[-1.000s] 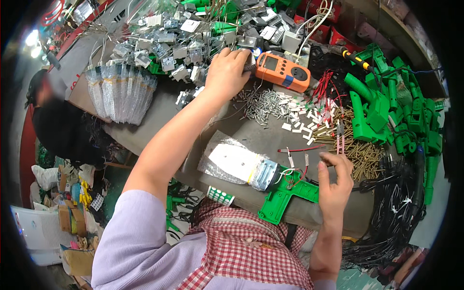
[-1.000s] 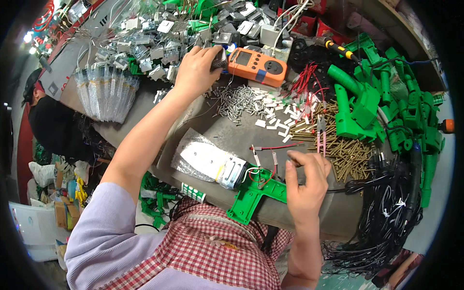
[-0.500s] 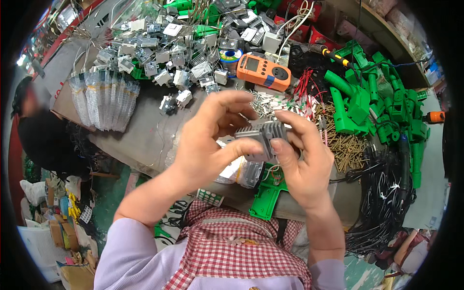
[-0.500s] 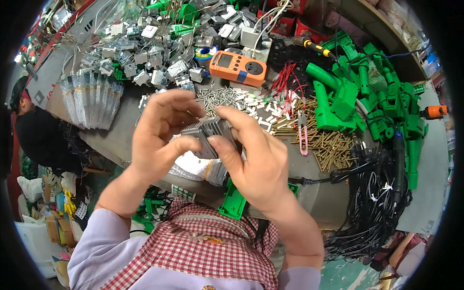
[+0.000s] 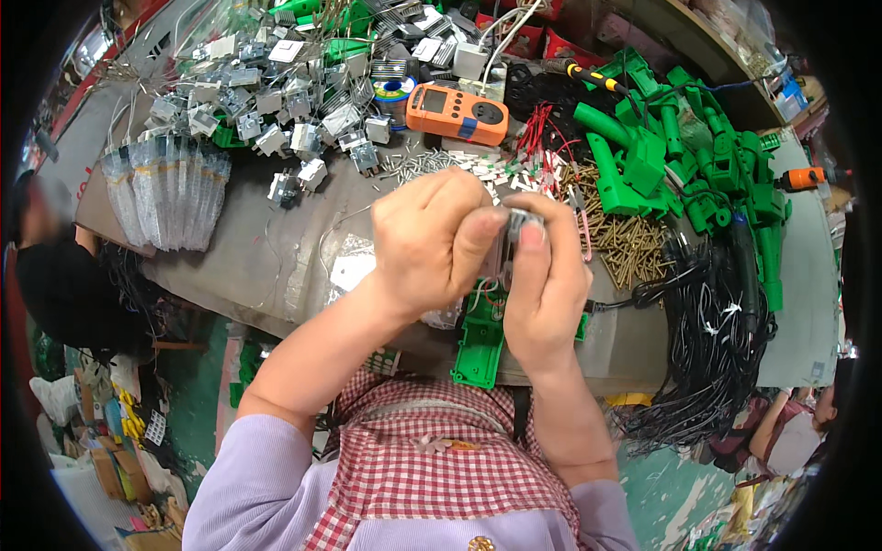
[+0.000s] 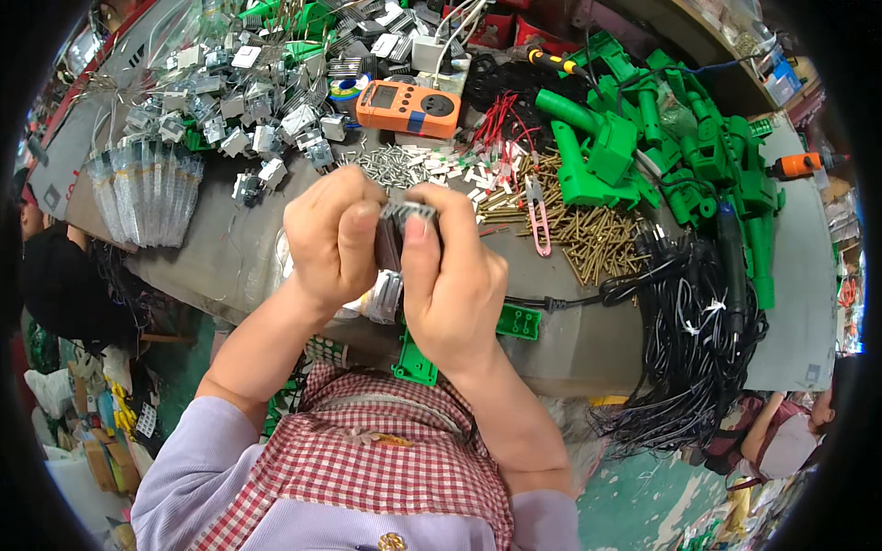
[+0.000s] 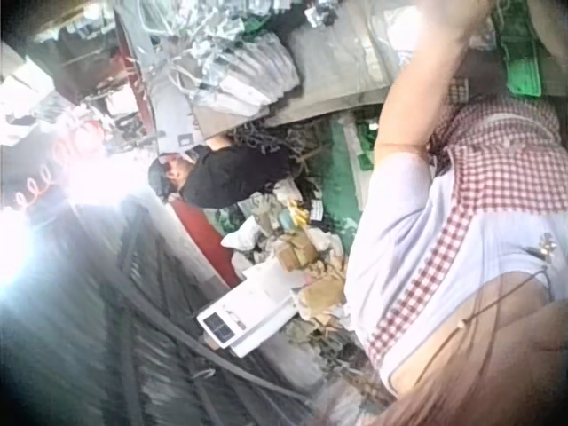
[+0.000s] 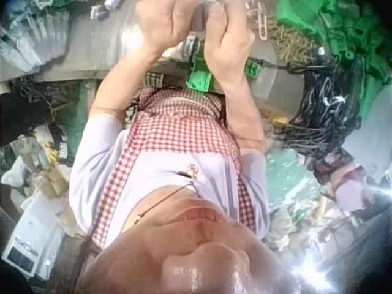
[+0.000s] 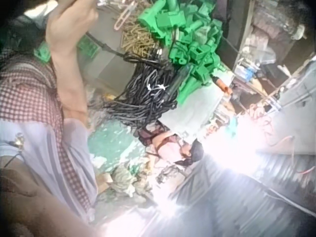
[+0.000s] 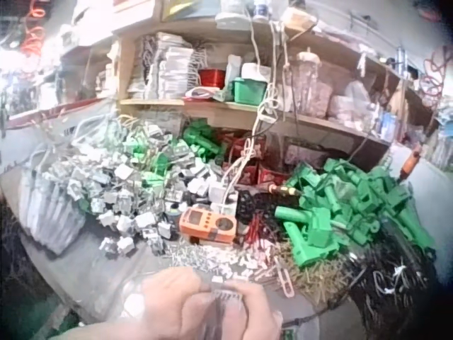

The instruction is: The person assembles a power tool by connecting wires and components inside a plastic housing, soldering wire joints with a soldering iron, fitting the housing halves together, and driving screws using a power screwdriver.

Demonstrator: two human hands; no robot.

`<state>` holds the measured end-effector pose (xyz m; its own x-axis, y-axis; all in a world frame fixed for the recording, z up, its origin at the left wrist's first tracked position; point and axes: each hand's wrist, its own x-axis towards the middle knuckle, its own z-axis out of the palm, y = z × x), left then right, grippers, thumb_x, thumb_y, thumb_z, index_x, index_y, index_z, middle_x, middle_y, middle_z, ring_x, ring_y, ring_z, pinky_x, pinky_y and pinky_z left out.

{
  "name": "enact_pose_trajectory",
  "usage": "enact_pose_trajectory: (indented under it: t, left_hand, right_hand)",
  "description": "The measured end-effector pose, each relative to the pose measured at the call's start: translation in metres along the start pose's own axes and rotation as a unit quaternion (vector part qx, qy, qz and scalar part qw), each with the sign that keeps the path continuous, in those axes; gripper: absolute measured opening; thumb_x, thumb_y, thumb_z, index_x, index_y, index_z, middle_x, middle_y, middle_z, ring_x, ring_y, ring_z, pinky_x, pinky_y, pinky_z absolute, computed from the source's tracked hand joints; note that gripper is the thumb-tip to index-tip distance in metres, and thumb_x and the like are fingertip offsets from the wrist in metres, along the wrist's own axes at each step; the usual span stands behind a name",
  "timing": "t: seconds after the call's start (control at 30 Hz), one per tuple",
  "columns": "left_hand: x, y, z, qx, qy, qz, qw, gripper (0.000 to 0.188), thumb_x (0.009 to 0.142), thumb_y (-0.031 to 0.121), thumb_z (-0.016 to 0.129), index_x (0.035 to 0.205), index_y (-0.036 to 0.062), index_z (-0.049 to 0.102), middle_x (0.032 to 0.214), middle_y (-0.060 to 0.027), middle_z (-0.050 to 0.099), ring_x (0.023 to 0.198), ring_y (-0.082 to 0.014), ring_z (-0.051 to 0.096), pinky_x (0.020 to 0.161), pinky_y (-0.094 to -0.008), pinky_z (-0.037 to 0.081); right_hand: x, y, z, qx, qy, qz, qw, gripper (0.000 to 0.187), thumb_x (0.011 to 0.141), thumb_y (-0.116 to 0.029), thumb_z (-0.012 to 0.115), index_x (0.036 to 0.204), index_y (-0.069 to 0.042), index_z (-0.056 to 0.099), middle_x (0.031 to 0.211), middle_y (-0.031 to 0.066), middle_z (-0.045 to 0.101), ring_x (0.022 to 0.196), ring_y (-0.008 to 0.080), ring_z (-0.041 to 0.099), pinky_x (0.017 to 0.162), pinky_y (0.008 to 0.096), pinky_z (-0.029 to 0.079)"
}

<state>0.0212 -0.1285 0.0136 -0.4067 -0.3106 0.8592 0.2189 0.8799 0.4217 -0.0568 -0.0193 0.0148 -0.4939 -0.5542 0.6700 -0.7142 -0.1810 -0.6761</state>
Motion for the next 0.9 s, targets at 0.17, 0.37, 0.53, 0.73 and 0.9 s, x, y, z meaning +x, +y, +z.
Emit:
enact_pose_trajectory:
  t: [0.17,0.37,0.53,0.73,0.9]
  left_hand:
    - [0.002,-0.004,0.010,0.007,0.019,0.019,1.000,0.025,0.091,0.020,0.054,0.071,0.0038,0.053,0.063,-0.0106,0.051,0.056,-0.0307,0.054,0.051,-0.0378,0.042]
    - [-0.002,0.000,0.018,-0.231,0.037,-0.300,0.925,0.045,0.101,0.038,0.039,0.073,0.0048,0.053,0.063,0.0016,0.050,0.057,-0.0066,0.041,0.048,-0.0259,0.034]
    - [0.002,-0.006,0.017,-0.273,0.011,-0.386,0.881,0.054,0.100,0.047,0.032,0.073,0.0071,0.055,0.066,0.0039,0.049,0.059,-0.0040,0.040,0.052,-0.0197,0.033]
    - [0.006,-0.003,0.018,-0.245,0.003,-0.468,0.849,0.053,0.096,0.053,0.039,0.079,0.0063,0.059,0.062,0.0032,0.051,0.051,-0.0058,0.045,0.044,-0.0204,0.035]
    - [0.004,-0.011,-0.013,-0.342,-0.112,-0.604,0.712,0.060,0.092,0.058,0.043,0.075,0.0033,0.059,0.060,-0.0016,0.052,0.044,-0.0088,0.047,0.039,-0.0232,0.035]
  right_hand:
    - [-0.001,-0.001,-0.001,-0.023,0.016,0.056,0.998,0.018,0.097,-0.019,0.048,0.099,-0.002,0.055,0.065,0.0135,0.058,0.056,0.0295,0.062,0.050,0.0359,0.045]
    - [0.013,-0.002,0.004,-0.191,0.058,-0.102,0.974,0.022,0.088,-0.026,0.061,0.094,-0.006,0.056,0.059,0.0045,0.057,0.054,0.0211,0.059,0.052,0.0354,0.045]
    - [0.016,0.005,0.012,-0.167,0.073,-0.147,0.972,0.020,0.087,-0.023,0.062,0.094,-0.005,0.058,0.059,0.0031,0.056,0.052,0.0215,0.058,0.051,0.0337,0.043]
    - [0.014,0.020,0.009,-0.231,0.046,-0.199,0.951,0.021,0.087,-0.025,0.061,0.093,-0.005,0.058,0.060,0.0020,0.053,0.053,0.0189,0.055,0.051,0.0320,0.041]
    - [0.030,0.037,-0.015,-0.240,-0.039,-0.358,0.901,0.021,0.086,-0.028,0.061,0.093,-0.009,0.058,0.063,0.0022,0.052,0.058,0.0195,0.054,0.054,0.0329,0.041]
